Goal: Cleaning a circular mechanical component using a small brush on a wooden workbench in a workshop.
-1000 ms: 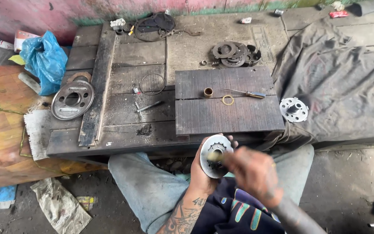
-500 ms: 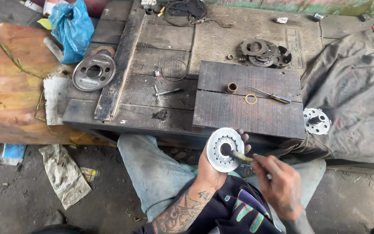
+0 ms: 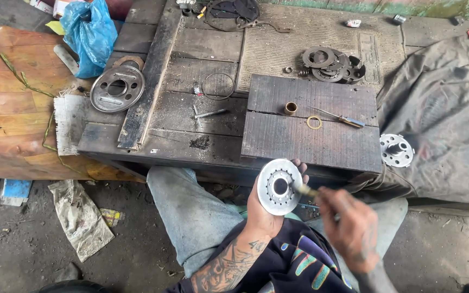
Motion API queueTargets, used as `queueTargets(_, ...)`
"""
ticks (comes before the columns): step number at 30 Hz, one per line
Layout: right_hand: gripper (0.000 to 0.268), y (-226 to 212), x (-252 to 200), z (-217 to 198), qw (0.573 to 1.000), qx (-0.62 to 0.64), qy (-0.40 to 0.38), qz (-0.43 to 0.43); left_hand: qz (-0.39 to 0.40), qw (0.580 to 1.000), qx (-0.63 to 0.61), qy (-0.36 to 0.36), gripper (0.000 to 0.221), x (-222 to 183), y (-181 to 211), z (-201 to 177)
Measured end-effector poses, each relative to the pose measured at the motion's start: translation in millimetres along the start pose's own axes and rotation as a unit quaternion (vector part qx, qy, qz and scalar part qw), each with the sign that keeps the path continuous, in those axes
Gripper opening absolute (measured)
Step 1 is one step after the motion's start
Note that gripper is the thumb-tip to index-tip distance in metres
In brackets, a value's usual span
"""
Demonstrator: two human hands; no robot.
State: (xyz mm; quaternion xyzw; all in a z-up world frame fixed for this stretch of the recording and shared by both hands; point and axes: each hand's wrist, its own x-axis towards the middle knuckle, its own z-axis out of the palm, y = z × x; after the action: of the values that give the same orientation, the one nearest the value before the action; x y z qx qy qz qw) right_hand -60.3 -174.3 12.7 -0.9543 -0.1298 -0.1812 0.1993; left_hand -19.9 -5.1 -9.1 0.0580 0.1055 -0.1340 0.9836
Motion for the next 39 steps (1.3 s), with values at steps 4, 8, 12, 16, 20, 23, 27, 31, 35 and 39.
queueTargets(4, 0.022, -19.8, -3.7, -8.4, 0.998, 0.048, -0.024, -0.022, 0.008, 1.000, 0.014, -0.010, 0.043, -3.1, -1.0, 3.3)
queueTargets(8, 0.019, -24.0, -1.2, -13.7, 0.997, 0.072, 0.001, 0.016, 0.002, 1.000, 0.014, 0.008, 0.044, -2.0, -4.7, 0.7)
queueTargets(12, 0.016, -12.0, 8.9, -13.0, 0.995, 0.068, 0.034, 0.072, -0.029, 0.999, 0.013, 0.042, 0.041, -6.6, -8.7, -1.1)
queueTargets(16, 0.022, -22.6, 9.8, -14.8, 0.996, 0.086, 0.014, 0.014, -0.034, 0.999, 0.029, 0.031, 0.037, -8.0, -13.7, 6.5)
queueTargets(20, 0.016, -20.9, 17.2, -13.6, 0.994, 0.102, 0.039, 0.025, -0.034, 0.998, 0.050, 0.021, 0.031, -10.1, -17.4, 11.2)
queueTargets(23, 0.016, -23.9, 18.4, -13.6, 0.994, 0.104, 0.035, -0.004, -0.061, 0.996, 0.046, 0.048, 0.033, -7.8, -18.2, 10.4)
queueTargets(27, 0.018, -11.6, 16.4, -6.8, 0.997, 0.055, 0.040, 0.029, 0.052, 0.975, 0.215, -0.022, 0.035, -8.7, -20.4, -3.0)
queueTargets(31, 0.023, -31.0, 16.0, -14.2, 0.990, 0.124, 0.009, -0.063, -0.095, 0.985, 0.073, 0.121, 0.033, -9.2, -16.7, 17.2)
queueTargets(35, 0.020, -26.1, 13.9, -11.9, 0.993, 0.108, 0.032, -0.036, -0.078, 0.989, 0.087, 0.095, 0.032, -9.9, -15.1, 20.1)
queueTargets(39, 0.015, -6.7, 22.5, -9.9, 0.997, 0.069, 0.024, -0.031, 0.063, 0.930, 0.362, 0.024, 0.030, -9.1, -9.3, 9.8)
